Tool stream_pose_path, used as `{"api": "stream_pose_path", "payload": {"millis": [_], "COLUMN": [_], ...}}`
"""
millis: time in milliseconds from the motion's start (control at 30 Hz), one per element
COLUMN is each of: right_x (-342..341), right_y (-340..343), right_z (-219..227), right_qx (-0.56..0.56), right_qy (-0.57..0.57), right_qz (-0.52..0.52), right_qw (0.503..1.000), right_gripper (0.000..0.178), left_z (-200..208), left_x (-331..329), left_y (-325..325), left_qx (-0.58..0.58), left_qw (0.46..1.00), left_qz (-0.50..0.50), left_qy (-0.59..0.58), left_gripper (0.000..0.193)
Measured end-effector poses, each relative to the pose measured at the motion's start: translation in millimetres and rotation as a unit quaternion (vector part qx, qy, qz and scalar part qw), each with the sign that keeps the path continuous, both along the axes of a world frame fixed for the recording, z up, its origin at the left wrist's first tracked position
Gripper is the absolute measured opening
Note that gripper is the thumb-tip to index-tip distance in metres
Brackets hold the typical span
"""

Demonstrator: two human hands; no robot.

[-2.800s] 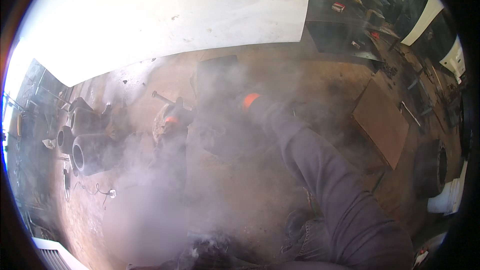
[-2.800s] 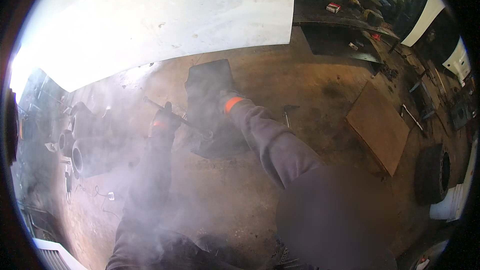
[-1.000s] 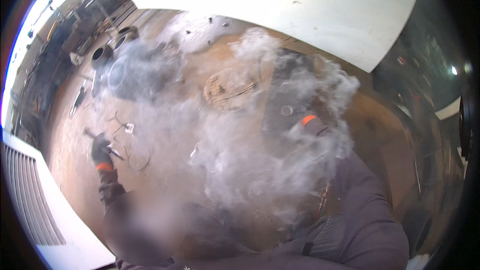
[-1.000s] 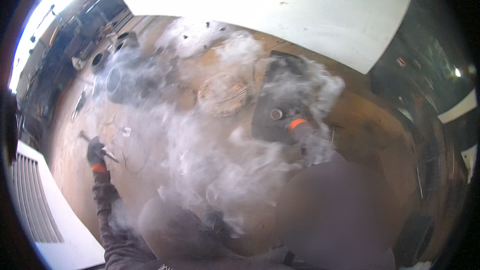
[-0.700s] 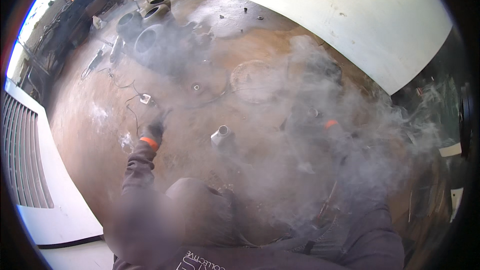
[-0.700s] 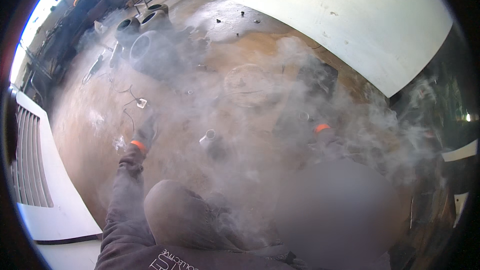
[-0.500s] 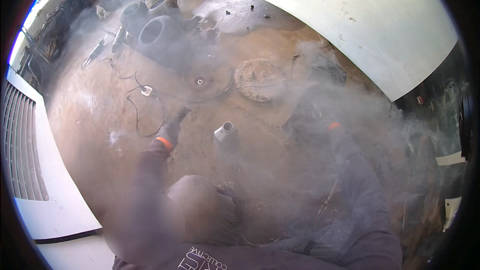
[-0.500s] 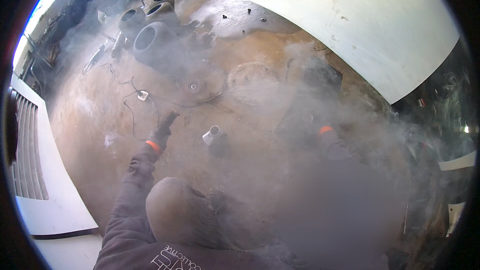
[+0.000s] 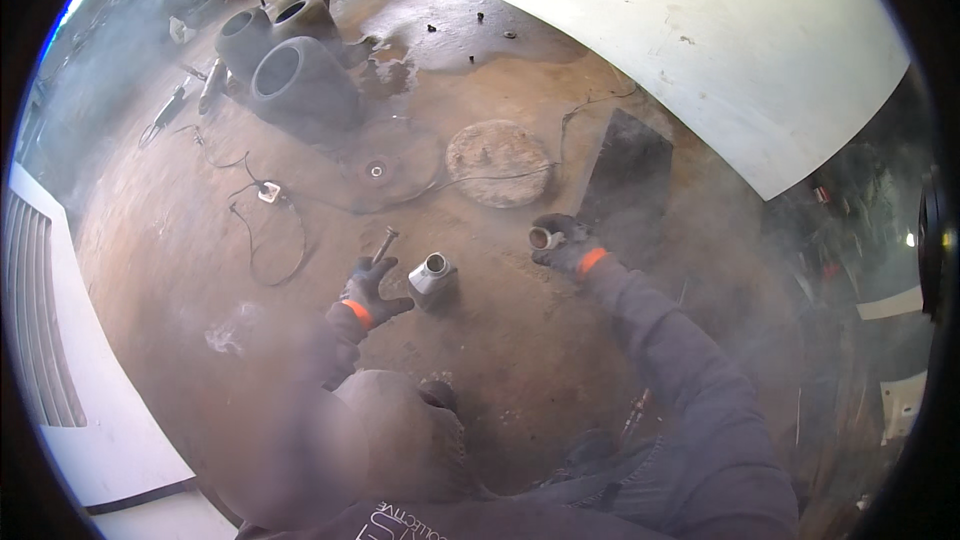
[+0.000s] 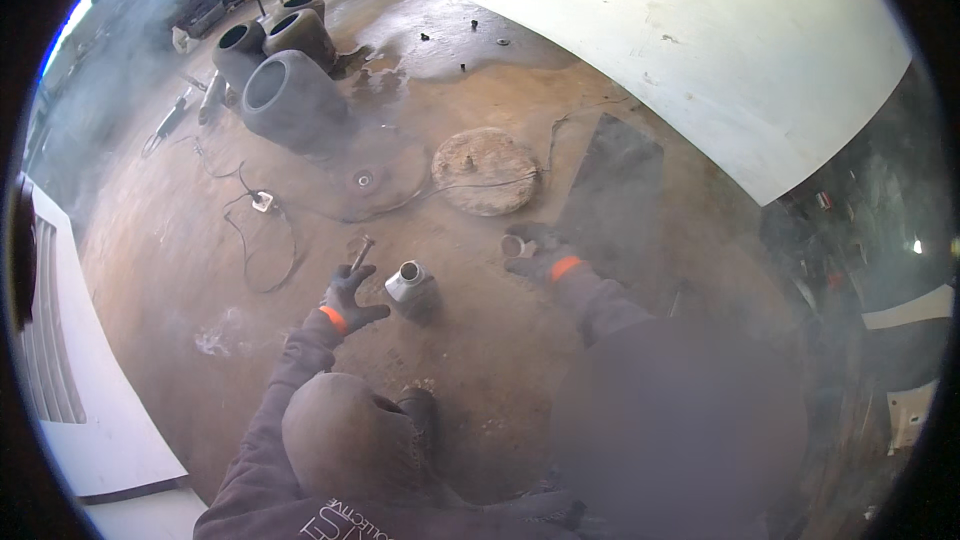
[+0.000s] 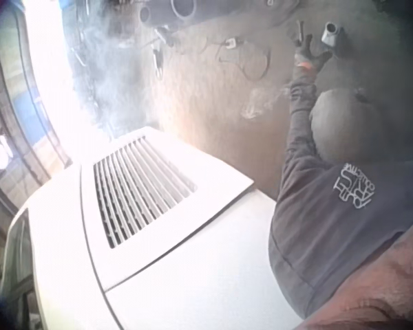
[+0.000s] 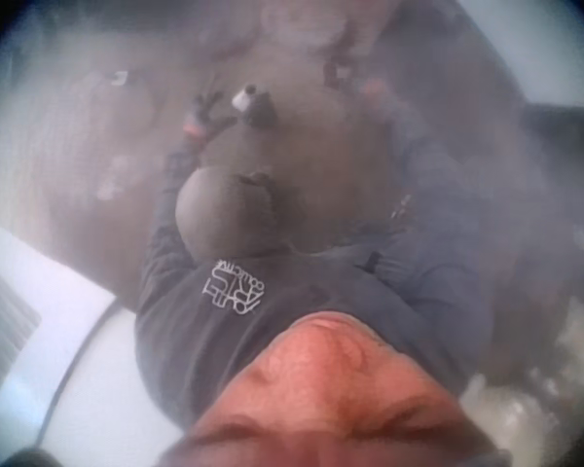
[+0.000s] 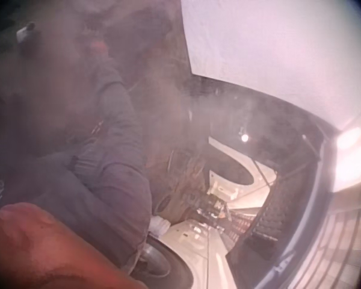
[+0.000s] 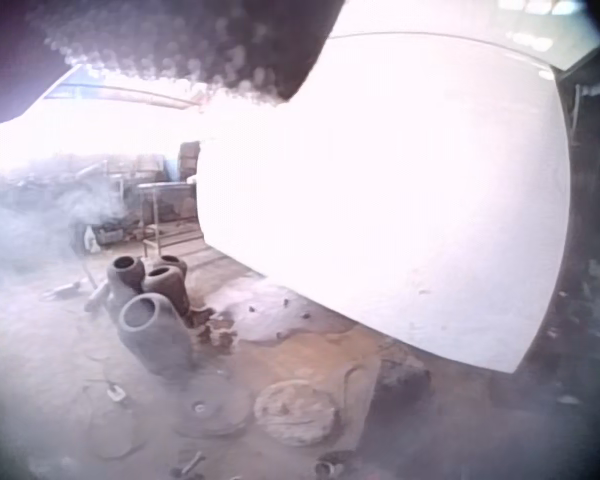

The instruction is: The person retrieves a liquid container and a blowtorch, then sits on the floor to heat a small metal ring. After heating, they use a metal rod to press the ring into a cylindrical component, producing smoke upon contact.

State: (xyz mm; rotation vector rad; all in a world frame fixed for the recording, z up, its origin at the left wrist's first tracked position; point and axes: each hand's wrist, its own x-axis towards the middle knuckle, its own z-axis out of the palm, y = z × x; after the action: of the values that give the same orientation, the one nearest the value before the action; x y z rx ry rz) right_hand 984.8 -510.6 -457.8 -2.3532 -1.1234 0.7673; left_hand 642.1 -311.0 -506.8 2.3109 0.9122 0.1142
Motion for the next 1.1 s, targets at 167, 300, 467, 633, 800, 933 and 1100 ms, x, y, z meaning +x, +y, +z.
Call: {"api": "stream_pose_path", "payload": {"millis": [167,300,467,633,800,933,1100], "right_x": [-40,-53,-67,-77,-74,-74,-77], "right_y": [17,28,39,49,51,52,50], "right_z": [36,27,10,1,8,14,22], "right_qx": [-0.001,0.023,0.072,0.068,0.087,0.078,0.042], "right_qy": [0.078,0.096,0.098,0.067,0.017,-0.016,-0.081], "right_qz": [0.037,0.049,0.097,0.099,0.114,0.138,0.177], "right_qw": [0.996,0.994,0.988,0.990,0.990,0.987,0.980], "right_gripper": [0.056,0.054,0.057,0.058,0.055,0.049,0.044], "left_z": [3,-9,-22,-17,24,8,-6], "left_x": [17,30,41,46,62,60,62], "left_y": [-10,-15,-24,-30,-43,-42,-39], "left_qx": [-0.013,0.020,0.013,0.008,-0.006,0.004,0.033], "left_qw": [1.000,0.999,0.999,0.997,1.000,0.998,0.994], "left_qz": [-0.022,-0.024,-0.011,0.025,0.011,-0.015,-0.045], "left_qy": [-0.014,-0.026,-0.049,-0.069,-0.012,-0.063,-0.092], "left_gripper": [0.089,0.085,0.070,0.055,0.047,0.046,0.046]}}
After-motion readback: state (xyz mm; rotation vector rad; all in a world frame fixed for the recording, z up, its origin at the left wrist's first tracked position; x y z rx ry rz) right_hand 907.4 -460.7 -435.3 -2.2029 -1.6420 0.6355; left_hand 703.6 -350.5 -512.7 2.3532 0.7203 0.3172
